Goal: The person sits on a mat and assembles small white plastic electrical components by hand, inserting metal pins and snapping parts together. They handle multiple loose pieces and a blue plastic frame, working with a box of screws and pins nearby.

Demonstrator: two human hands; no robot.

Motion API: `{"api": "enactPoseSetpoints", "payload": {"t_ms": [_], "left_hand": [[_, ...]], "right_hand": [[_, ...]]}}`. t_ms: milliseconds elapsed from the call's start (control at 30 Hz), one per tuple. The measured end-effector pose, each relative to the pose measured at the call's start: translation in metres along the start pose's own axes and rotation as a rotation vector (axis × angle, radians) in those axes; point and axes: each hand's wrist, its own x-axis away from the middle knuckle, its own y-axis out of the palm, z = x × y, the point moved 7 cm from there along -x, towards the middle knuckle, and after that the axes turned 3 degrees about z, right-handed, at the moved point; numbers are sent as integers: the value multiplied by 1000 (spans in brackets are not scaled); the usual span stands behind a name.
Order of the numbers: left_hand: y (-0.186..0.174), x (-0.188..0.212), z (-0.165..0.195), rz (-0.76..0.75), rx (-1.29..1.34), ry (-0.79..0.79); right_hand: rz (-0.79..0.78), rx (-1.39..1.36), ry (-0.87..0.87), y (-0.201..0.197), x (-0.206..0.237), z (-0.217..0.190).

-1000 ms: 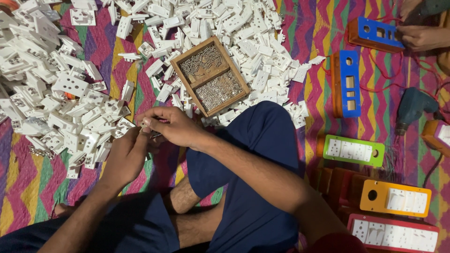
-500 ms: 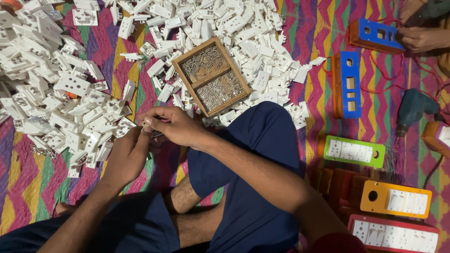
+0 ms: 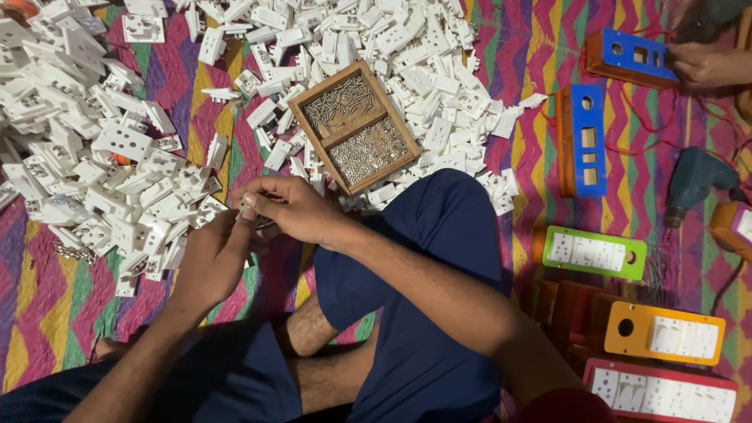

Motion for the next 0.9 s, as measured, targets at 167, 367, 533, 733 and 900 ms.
{"api": "enactPoseSetpoints", "payload": {"t_ms": [167,367,533,733,900], "left_hand": [[-3,1,2,24,-21,13],[-3,0,3,20,-69,-29],[-3,2,7,18,-49,-2],[-3,1,8,2,-60,-11],[-3,2,6,8,-58,17]], "right_hand": [[-5,-33,48,0,1,4],[0,-30,25,-2,0,3],[-8,-55,49,-1,0,7],[5,-51,53,-3,0,8],[8,-46,57,-3,1,7]]}}
